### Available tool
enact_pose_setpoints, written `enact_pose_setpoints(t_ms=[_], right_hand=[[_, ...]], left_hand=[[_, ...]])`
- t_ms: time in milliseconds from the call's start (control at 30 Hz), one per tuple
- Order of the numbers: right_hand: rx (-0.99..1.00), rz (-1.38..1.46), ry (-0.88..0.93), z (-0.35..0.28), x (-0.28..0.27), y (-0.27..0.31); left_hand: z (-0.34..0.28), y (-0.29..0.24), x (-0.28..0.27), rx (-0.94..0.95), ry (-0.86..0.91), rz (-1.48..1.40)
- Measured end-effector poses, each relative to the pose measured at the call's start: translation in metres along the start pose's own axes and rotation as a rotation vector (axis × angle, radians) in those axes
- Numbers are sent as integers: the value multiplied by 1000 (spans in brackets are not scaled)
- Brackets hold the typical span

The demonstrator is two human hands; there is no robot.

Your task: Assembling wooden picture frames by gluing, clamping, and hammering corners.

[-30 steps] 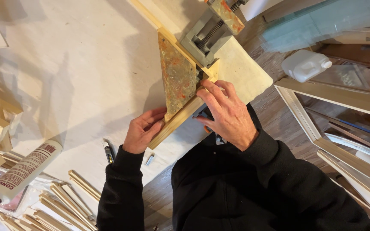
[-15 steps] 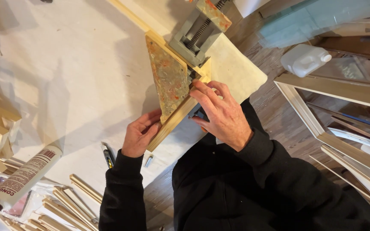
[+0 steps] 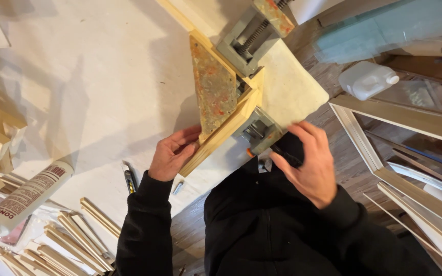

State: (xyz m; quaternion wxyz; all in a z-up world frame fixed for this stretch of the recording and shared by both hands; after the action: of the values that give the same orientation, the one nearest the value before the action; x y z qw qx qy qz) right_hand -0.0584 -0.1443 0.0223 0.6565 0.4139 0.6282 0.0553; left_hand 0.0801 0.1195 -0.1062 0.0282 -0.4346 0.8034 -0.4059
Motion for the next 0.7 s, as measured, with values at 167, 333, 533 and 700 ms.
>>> enact_pose_setpoints(t_ms=[167, 333, 533, 700], right_hand=[[211, 89, 225, -58, 30, -55], [274, 151, 184, -67, 36, -68], [289, 328, 291, -68, 48, -72], [301, 350, 360, -92, 78, -111]], left_hand=[[-1, -2, 3, 29, 37, -30], [-1, -1, 2, -7, 29, -11], [2, 5, -2, -4, 32, -7], [1, 2, -1, -11, 30, -31]])
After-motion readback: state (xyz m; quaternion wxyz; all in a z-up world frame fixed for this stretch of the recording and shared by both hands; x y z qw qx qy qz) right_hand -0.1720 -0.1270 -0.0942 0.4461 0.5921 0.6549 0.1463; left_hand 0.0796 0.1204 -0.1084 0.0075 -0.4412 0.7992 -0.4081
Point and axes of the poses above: each hand's wrist, its own z-axis towards the middle knuckle, its own x-axis out of the palm, y = z × x, the point moved 9 cm from there along z, towards the middle knuckle, and after that the axes turned 8 degrees about -z, right-handed, at the moved point
